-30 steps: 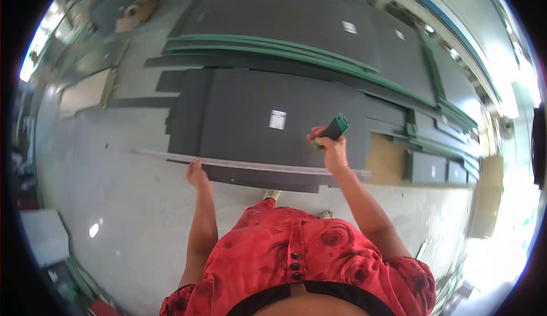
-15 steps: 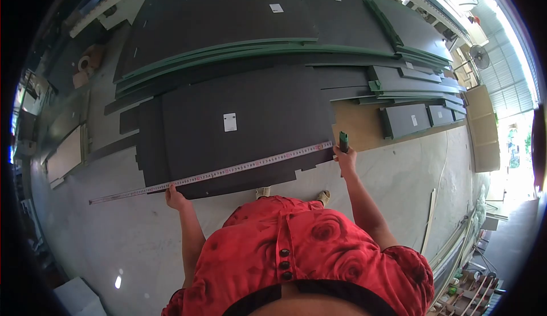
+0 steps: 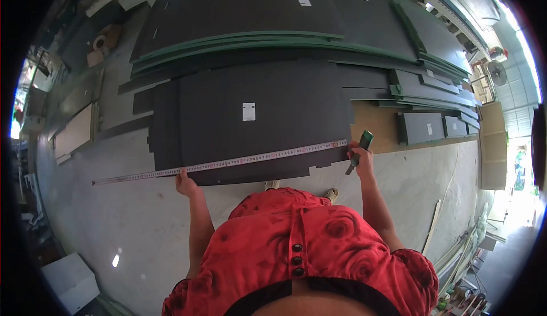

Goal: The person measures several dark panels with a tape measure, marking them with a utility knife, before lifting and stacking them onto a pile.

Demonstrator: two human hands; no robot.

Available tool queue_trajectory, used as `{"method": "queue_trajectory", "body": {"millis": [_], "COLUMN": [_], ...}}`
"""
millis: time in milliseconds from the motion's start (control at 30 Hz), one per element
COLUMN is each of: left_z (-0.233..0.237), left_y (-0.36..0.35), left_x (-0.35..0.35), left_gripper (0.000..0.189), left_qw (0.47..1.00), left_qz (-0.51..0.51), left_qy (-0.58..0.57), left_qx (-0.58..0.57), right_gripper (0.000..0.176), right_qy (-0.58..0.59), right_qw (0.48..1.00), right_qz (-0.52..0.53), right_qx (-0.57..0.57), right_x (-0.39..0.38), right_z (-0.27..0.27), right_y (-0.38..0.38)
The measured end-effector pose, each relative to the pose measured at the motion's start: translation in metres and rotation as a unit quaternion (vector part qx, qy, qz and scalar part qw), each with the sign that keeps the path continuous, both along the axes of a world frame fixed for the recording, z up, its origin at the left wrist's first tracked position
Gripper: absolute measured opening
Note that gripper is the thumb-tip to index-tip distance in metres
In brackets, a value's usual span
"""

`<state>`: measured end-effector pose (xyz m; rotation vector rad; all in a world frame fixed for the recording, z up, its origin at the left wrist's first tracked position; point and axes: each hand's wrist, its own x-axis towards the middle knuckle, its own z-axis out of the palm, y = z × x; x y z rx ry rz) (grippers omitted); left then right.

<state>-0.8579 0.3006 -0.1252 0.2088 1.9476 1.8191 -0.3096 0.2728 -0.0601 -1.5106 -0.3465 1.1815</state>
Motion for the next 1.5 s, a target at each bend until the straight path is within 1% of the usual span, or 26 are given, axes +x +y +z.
{"method": "queue_trajectory", "body": {"millis": [67, 133, 200, 233, 300, 333, 400, 433, 500, 567, 633, 700, 767, 800, 833, 867, 900, 967, 1033, 1100, 1133, 1200, 1267, 1333, 1433, 1500], "left_z": [0.011, 0.008, 0.003, 0.003, 0.001, 0.000, -0.002, 0.000, 0.002, 0.001, 0.001, 0.005, 0.019, 0.024, 0.048, 0.066, 0.074, 0.082, 0.077, 0.072, 0.073, 0.070, 0.060, 0.065, 0.062, 0.064], "left_y": [0.001, 0.001, -0.001, -0.002, -0.003, -0.003, -0.001, 0.000, 0.000, -0.002, -0.001, 0.002, 0.008, 0.014, 0.026, 0.039, 0.048, 0.064, 0.078, 0.086, 0.090, 0.093, 0.096, 0.098, 0.100, 0.103], "left_x": [0.008, 0.004, 0.002, 0.001, 0.000, -0.001, 0.000, 0.001, 0.003, -0.002, -0.002, -0.002, -0.001, 0.003, 0.018, 0.027, 0.029, 0.028, 0.026, 0.027, 0.029, 0.027, 0.024, 0.026, 0.025, 0.027], "left_gripper": [0.016, 0.016, 0.016, 0.016, 0.017, 0.017, 0.017, 0.017, 0.016, 0.015, 0.017, 0.018, 0.029, 0.029, 0.033, 0.037, 0.037, 0.041, 0.041, 0.041, 0.041, 0.042, 0.041, 0.038, 0.036, 0.033], "left_qw": [1.000, 1.000, 0.999, 0.999, 0.998, 0.998, 0.998, 0.998, 0.999, 0.997, 0.997, 0.997, 0.974, 0.974, 0.945, 0.897, 0.896, 0.848, 0.844, 0.841, 0.838, 0.843, 0.834, 0.838, 0.843, 0.837], "left_qz": [-0.009, -0.019, -0.029, -0.045, -0.056, -0.055, -0.051, -0.043, -0.031, -0.062, -0.062, -0.062, -0.106, -0.106, -0.064, -0.021, -0.019, -0.079, -0.076, -0.072, -0.090, -0.105, -0.094, -0.098, -0.068, -0.092], "left_qy": [-0.010, 0.001, 0.011, 0.025, 0.038, 0.042, 0.045, 0.037, 0.029, 0.035, 0.038, 0.040, 0.147, 0.147, 0.180, 0.208, 0.205, 0.250, 0.264, 0.277, 0.271, 0.256, 0.268, 0.259, 0.257, 0.243], "left_qx": [0.015, 0.006, -0.005, -0.001, 0.004, 0.004, 0.004, 0.004, 0.002, -0.002, -0.006, -0.006, -0.137, -0.138, -0.267, -0.391, -0.393, -0.461, -0.460, -0.459, -0.466, -0.462, -0.474, -0.471, -0.468, -0.482], "right_gripper": [0.030, 0.030, 0.023, 0.023, 0.018, 0.018, 0.015, 0.015, 0.016, 0.016, 0.016, 0.018, 0.019, 0.021, 0.021, 0.022, 0.023, 0.024, 0.024, 0.024, 0.024, 0.028, 0.031, 0.031, 0.027, 0.023], "right_qy": [-0.005, -0.011, -0.087, -0.088, -0.207, -0.207, -0.330, -0.331, -0.439, -0.430, -0.418, -0.358, -0.348, -0.341, -0.342, -0.345, -0.348, -0.356, -0.362, -0.361, -0.359, -0.421, -0.400, -0.424, -0.397, -0.350], "right_qw": [1.000, 1.000, 0.995, 0.995, 0.975, 0.975, 0.935, 0.935, 0.884, 0.890, 0.896, 0.924, 0.929, 0.932, 0.932, 0.932, 0.931, 0.927, 0.924, 0.927, 0.927, 0.897, 0.907, 0.893, 0.905, 0.927], "right_qz": [0.006, 0.007, -0.003, -0.003, 0.019, 0.021, 0.048, 0.051, 0.065, 0.060, 0.056, 0.054, 0.064, 0.073, 0.075, 0.080, 0.087, 0.094, 0.101, 0.098, 0.103, 0.120, 0.116, 0.139, 0.144, 0.122], "right_qx": [-0.006, -0.010, -0.043, -0.045, -0.083, -0.082, -0.122, -0.120, -0.147, -0.142, -0.138, -0.124, -0.109, -0.096, -0.097, -0.082, -0.067, -0.067, -0.068, -0.035, -0.033, -0.065, -0.065, -0.066, -0.051, -0.062], "right_x": [-0.003, -0.005, -0.010, -0.013, -0.020, -0.022, -0.025, -0.023, -0.020, -0.021, -0.020, -0.016, -0.016, -0.015, -0.014, -0.013, -0.011, -0.009, -0.006, -0.001, 0.001, 0.000, -0.003, -0.001, -0.005, -0.008], "right_z": [0.003, 0.003, -0.003, -0.005, -0.009, -0.010, -0.011, -0.014, -0.023, -0.020, -0.016, -0.011, 0.001, 0.005, 0.004, 0.002, 0.000, -0.002, -0.009, -0.018, -0.017, -0.016, -0.006, -0.008, -0.015, -0.007], "right_y": [0.002, 0.004, 0.008, 0.009, 0.015, 0.017, 0.020, 0.021, 0.023, 0.026, 0.030, 0.043, 0.061, 0.070, 0.079, 0.088, 0.096, 0.109, 0.116, 0.120, 0.122, 0.123, 0.122, 0.123, 0.122, 0.121]}}
